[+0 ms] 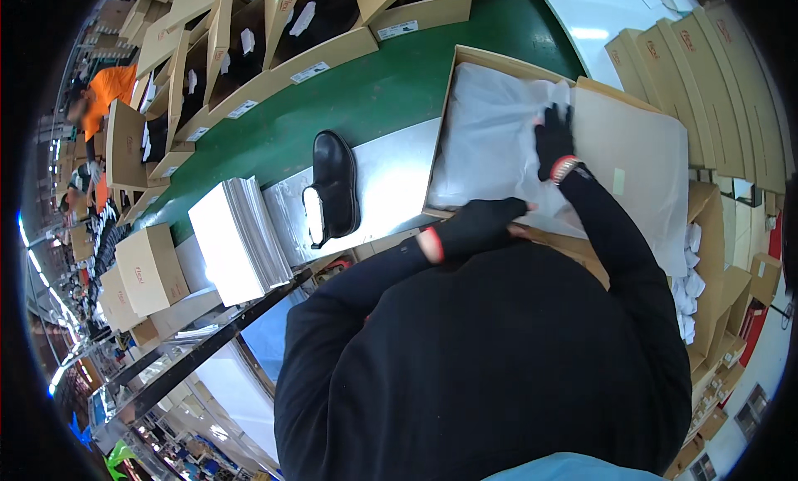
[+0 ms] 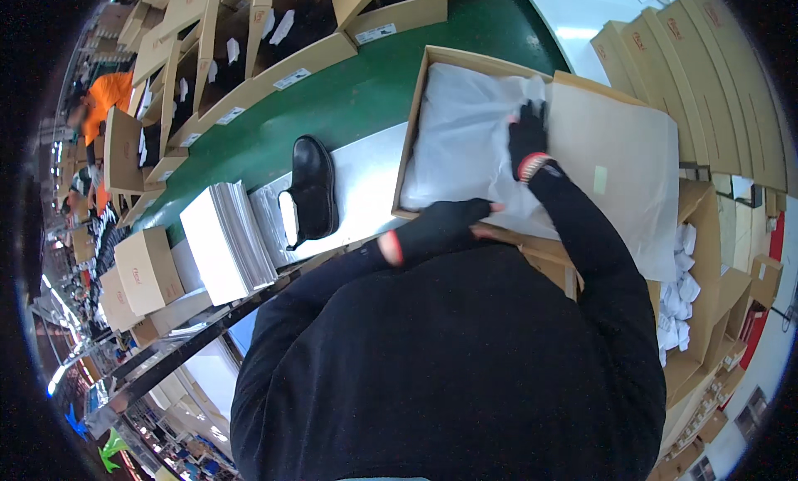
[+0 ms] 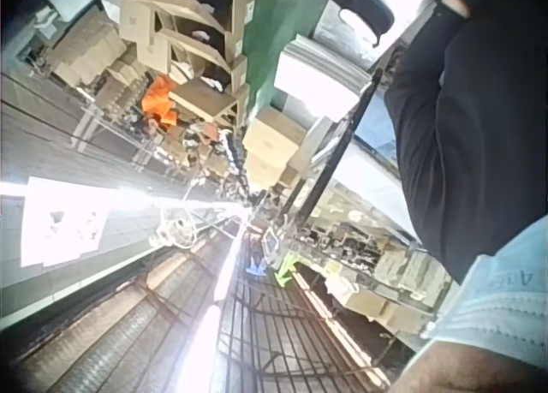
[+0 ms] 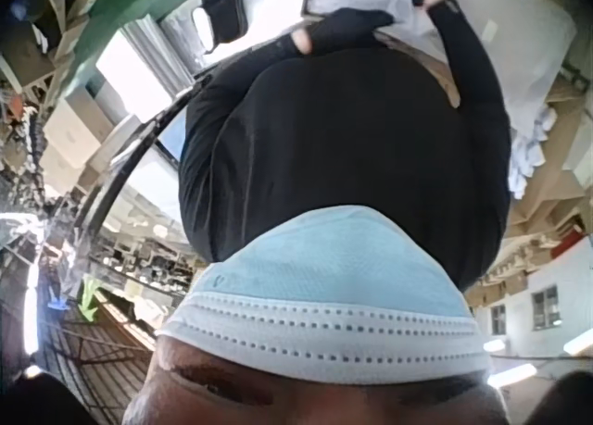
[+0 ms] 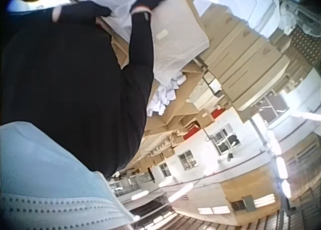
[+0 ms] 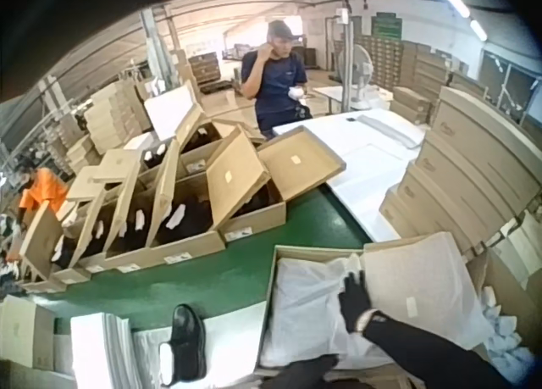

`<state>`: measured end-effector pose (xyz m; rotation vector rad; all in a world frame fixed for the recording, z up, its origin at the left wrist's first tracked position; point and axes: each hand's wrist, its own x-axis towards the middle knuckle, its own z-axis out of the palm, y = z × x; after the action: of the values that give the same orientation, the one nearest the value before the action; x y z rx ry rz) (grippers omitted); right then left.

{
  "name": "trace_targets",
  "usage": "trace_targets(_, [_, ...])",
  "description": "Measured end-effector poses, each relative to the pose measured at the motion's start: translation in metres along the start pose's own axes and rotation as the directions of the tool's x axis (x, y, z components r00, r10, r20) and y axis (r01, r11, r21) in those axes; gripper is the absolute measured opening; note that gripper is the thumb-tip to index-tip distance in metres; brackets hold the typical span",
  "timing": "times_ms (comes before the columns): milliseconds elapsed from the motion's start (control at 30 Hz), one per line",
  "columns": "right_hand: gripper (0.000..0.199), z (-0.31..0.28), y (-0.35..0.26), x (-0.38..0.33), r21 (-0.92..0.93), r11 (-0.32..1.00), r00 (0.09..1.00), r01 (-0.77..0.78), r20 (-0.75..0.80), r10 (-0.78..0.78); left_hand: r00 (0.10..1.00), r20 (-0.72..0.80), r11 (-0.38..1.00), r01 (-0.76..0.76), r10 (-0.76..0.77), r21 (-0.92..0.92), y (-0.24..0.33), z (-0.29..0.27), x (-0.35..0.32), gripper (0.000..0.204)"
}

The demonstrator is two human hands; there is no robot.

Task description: The person places a sheet of white tissue paper into a cardboard box. They then place a pair of black shoes into the box, one at a time, and cover them with additional tissue paper. The person closes the box and moves it aside, repeating the process with a new box and another pair of shoes.

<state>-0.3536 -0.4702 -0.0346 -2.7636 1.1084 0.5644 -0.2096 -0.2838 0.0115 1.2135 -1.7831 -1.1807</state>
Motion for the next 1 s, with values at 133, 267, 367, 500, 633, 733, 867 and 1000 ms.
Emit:
trace_targets(133, [0.119, -0.050, -0.002, -0.044, -0.172, 0.984, 0.998, 0.042, -0.046, -0.050, 0.842, -0.510, 0.982, 0.185, -0.173, -0.028, -0.040, -0.066, -0.084, 0.028])
trace_targets(267, [0.120, -0.055, -0.024, -0.077, -0.085, 0.996, 0.998, 0.038, -0.041, -0.041, 0.238, -0.965, 0.759, 0.606, 0.113, 0.239, -0.120, -0.201, -0.232, 0.022])
trace_targets(367, [0.117, -0.035, -0.035, -0.085, 0.050, 0.997, 0.999, 0.053, -0.005, -0.053, 0.117, -0.961, 0.205, 0.964, 0.249, 0.170, -0.133, -0.274, -0.373, 0.045])
trace_targets(500, [0.107, -0.032, -0.063, -0.082, 0.207, 0.967, 0.988, 0.151, -0.041, -0.146, -0.418, -0.832, -0.105, 0.907, -0.364, -0.409, -0.140, -0.296, -0.488, 0.102])
trace_targets(633, [0.095, -0.068, -0.112, -0.069, 0.269, 0.918, 0.954, 0.290, -0.161, -0.254, -0.413, -0.762, -0.009, 0.882, -0.498, -0.472, -0.142, -0.285, -0.542, 0.111])
trace_targets(733, [0.089, -0.085, -0.134, -0.065, 0.258, 0.908, 0.934, 0.329, -0.229, -0.273, -0.470, -0.773, -0.213, 0.883, -0.426, -0.419, -0.121, -0.294, -0.497, 0.090])
trace_targets(867, [0.088, -0.097, -0.136, -0.065, 0.306, 0.878, 0.921, 0.367, -0.251, -0.297, -0.141, -0.971, 0.096, 0.988, 0.191, -0.125, -0.078, -0.304, -0.505, 0.055])
trace_targets(1000, [0.085, -0.071, -0.103, -0.078, 0.257, 0.939, 0.950, 0.230, -0.268, -0.159, -0.074, -0.997, 0.898, 0.437, -0.024, -0.054, 0.029, -0.315, -0.366, 0.030])
